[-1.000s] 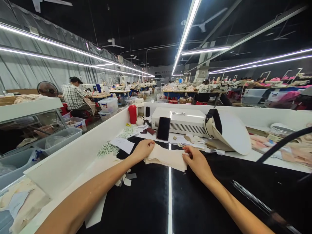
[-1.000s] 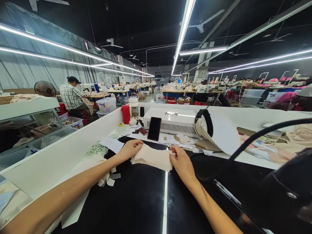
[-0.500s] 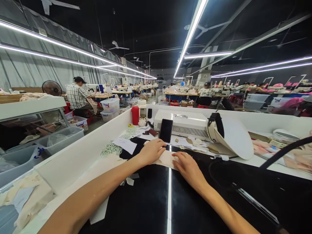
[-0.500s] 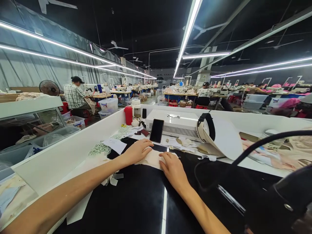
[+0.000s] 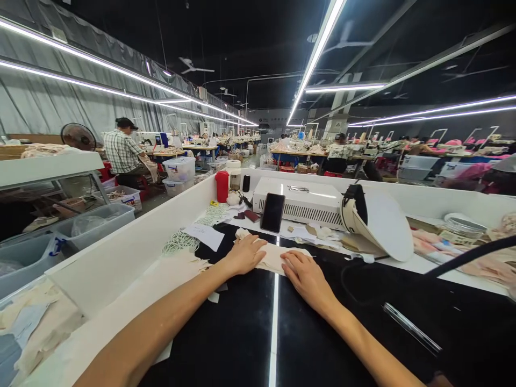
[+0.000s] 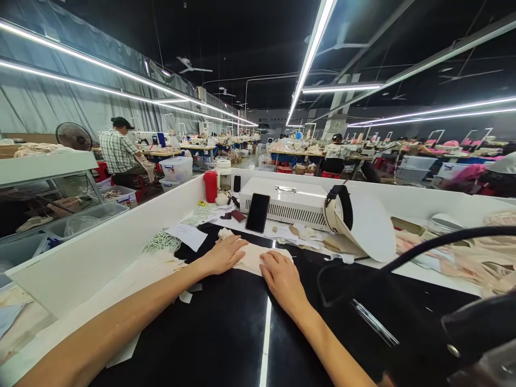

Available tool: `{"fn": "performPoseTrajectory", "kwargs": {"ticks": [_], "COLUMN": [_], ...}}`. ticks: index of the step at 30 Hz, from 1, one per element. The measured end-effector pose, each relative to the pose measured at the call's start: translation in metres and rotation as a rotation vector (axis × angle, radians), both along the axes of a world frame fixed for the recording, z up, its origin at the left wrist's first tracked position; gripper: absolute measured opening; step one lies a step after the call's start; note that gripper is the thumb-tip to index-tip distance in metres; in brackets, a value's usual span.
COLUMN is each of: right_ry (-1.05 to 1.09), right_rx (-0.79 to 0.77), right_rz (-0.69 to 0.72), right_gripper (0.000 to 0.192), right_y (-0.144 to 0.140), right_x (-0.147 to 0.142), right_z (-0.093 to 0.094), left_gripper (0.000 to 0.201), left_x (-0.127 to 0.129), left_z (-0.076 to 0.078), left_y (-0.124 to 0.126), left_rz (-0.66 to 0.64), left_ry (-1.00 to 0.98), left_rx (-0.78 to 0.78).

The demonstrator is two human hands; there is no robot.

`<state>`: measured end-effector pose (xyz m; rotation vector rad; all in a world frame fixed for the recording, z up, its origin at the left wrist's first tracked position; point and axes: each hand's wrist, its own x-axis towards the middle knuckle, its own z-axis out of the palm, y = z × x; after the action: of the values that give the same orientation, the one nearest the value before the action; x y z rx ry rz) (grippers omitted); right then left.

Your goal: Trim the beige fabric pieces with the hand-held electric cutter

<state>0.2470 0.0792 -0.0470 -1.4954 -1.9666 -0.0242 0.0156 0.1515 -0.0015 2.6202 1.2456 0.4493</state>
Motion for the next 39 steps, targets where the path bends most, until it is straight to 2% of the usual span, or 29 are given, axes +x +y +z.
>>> {"fn": "performPoseTrajectory", "kwargs": {"ticks": [5,10,12,15,17,19,22,24,27,30,35,39], "right_ry": [0.062,0.109,0.118,0.129,0.137,0.143,0.146,0.143,0.139,0.139,0.155,0.162], "right_rx": [0.035,0.029,0.004,-0.043,-0.072,-0.096,-0.150,-0.211,-0.275,-0.268,-0.241,-0.264], "right_rz": [0.042,0.099,0.140,0.202,0.242,0.282,0.325,0.346,0.386,0.419,0.462,0.483], "right_gripper": [0.033,0.029,0.026,0.021,0.019,0.018,0.018,0.019,0.019,0.018,0.017,0.019], "right_y": [-0.006,-0.038,-0.056,-0.081,-0.095,-0.106,-0.117,-0.121,-0.128,-0.134,-0.131,-0.124], "right_x": [-0.004,-0.024,-0.034,-0.049,-0.057,-0.064,-0.075,-0.081,-0.085,-0.082,-0.073,-0.076], "right_z": [0.008,0.022,0.029,0.038,0.041,0.044,0.048,0.052,0.057,0.058,0.044,0.035], "left_gripper": [0.045,0.047,0.044,0.029,0.027,0.027,0.022,0.018,0.020,0.029,0.034,0.034], "left_x": [0.001,-0.014,-0.032,-0.074,-0.107,-0.140,-0.174,-0.185,-0.187,-0.184,-0.186,-0.187], "left_z": [0.009,0.030,0.043,0.064,0.074,0.078,0.069,0.056,0.038,0.028,0.020,0.017], "left_y": [0.000,-0.004,-0.010,-0.025,-0.037,-0.051,-0.068,-0.075,-0.077,-0.075,-0.069,-0.070], "left_rz": [-0.001,-0.009,0.011,0.082,0.173,0.279,0.395,0.426,0.426,0.432,0.429,0.414], "left_ry": [-0.011,-0.062,-0.080,-0.060,-0.021,0.017,0.059,0.061,0.013,-0.047,-0.143,-0.209], "left_rx": [0.009,0.047,0.061,0.062,0.052,0.046,-0.012,-0.067,-0.121,-0.168,-0.230,-0.245]}}
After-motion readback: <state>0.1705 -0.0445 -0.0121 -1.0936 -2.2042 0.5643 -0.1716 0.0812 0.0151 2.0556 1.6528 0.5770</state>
